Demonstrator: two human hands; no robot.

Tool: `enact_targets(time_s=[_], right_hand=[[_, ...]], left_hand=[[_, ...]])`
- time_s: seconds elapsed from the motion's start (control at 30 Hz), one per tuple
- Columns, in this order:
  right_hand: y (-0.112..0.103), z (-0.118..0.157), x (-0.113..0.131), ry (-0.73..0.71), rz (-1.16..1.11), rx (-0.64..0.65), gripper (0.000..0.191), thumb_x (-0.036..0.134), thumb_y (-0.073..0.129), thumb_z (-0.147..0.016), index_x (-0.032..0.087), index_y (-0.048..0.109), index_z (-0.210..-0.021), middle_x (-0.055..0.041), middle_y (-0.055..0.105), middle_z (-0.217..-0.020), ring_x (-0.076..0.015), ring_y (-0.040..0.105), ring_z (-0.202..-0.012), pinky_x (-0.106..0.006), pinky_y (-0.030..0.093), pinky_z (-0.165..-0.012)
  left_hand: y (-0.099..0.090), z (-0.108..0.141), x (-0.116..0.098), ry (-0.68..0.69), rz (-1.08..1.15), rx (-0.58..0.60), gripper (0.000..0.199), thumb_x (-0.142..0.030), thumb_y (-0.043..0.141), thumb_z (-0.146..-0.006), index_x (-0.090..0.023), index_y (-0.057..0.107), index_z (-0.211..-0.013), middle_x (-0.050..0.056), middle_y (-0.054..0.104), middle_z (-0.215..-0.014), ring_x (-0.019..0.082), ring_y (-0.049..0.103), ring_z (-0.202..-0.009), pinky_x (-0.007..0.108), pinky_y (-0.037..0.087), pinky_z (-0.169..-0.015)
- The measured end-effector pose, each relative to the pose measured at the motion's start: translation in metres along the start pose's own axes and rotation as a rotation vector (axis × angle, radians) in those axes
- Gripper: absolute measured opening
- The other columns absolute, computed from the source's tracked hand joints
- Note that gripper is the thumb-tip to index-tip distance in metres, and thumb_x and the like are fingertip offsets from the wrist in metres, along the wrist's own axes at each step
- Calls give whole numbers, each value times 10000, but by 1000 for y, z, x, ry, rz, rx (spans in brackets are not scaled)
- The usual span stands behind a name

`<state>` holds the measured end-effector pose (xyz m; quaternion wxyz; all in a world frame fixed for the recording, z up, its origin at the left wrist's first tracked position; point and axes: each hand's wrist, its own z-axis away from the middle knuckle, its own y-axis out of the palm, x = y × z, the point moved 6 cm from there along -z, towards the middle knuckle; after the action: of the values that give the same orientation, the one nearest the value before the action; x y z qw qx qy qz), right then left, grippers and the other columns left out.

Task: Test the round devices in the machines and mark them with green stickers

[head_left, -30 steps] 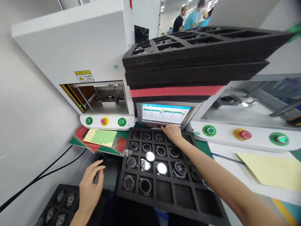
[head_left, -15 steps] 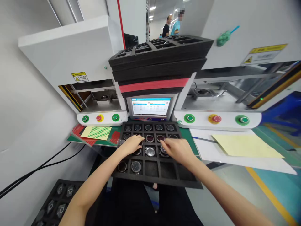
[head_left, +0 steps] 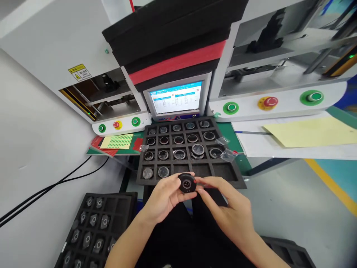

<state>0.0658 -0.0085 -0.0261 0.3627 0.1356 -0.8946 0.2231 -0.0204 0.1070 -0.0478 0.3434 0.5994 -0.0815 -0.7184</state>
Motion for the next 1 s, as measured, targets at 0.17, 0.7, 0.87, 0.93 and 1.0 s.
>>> enact_targets(time_s=[0.17, 0.7, 0.87, 0.93, 1.0], right_hand=[[1, 13, 14, 86, -198, 66, 36, 185, 639, -884, 205, 663, -901, -25, 688, -840, -134, 668, -753, -208, 573, -691], [-10, 37, 38, 116, -287, 105, 150, 121, 653, -854, 258, 659, -913, -4, 703, -770, -183, 689, -685, -438, 581, -864], [-14, 40, 40, 124, -245, 191, 114, 168, 626, -893, 266, 641, -951, -9, 706, -820, -184, 696, -763, -422, 574, -904], [-15, 41, 38, 139, -251, 186, 99, 171, 621, -899, 260, 636, -939, -14, 706, -829, -187, 700, -801, -397, 577, -900], [-15, 40, 34, 139, -281, 192, 62, 191, 615, -908, 252, 628, -903, -17, 701, -823, -185, 699, -799, -384, 575, -904]], left_hand=[[1, 33, 2, 253, -242, -130, 181, -253, 659, -879, -230, 739, -1040, 36, 672, -966, 165, 689, -922, 222, 603, -748], [10, 79, 0, 578, -811, -86, 300, -198, 617, -908, -293, 666, -1188, 41, 725, -1022, 160, 663, -874, 267, 542, -763], [14, 80, 0, 573, -822, -71, 313, -204, 612, -912, -296, 657, -1207, 52, 706, -1014, 171, 675, -909, 263, 552, -759], [14, 80, 1, 573, -835, -71, 323, -189, 611, -910, -293, 654, -1213, 53, 702, -1013, 169, 676, -912, 256, 551, -756], [13, 79, 1, 572, -834, -61, 313, -203, 621, -906, -294, 661, -1203, 47, 705, -989, 162, 672, -891, 249, 546, -746]])
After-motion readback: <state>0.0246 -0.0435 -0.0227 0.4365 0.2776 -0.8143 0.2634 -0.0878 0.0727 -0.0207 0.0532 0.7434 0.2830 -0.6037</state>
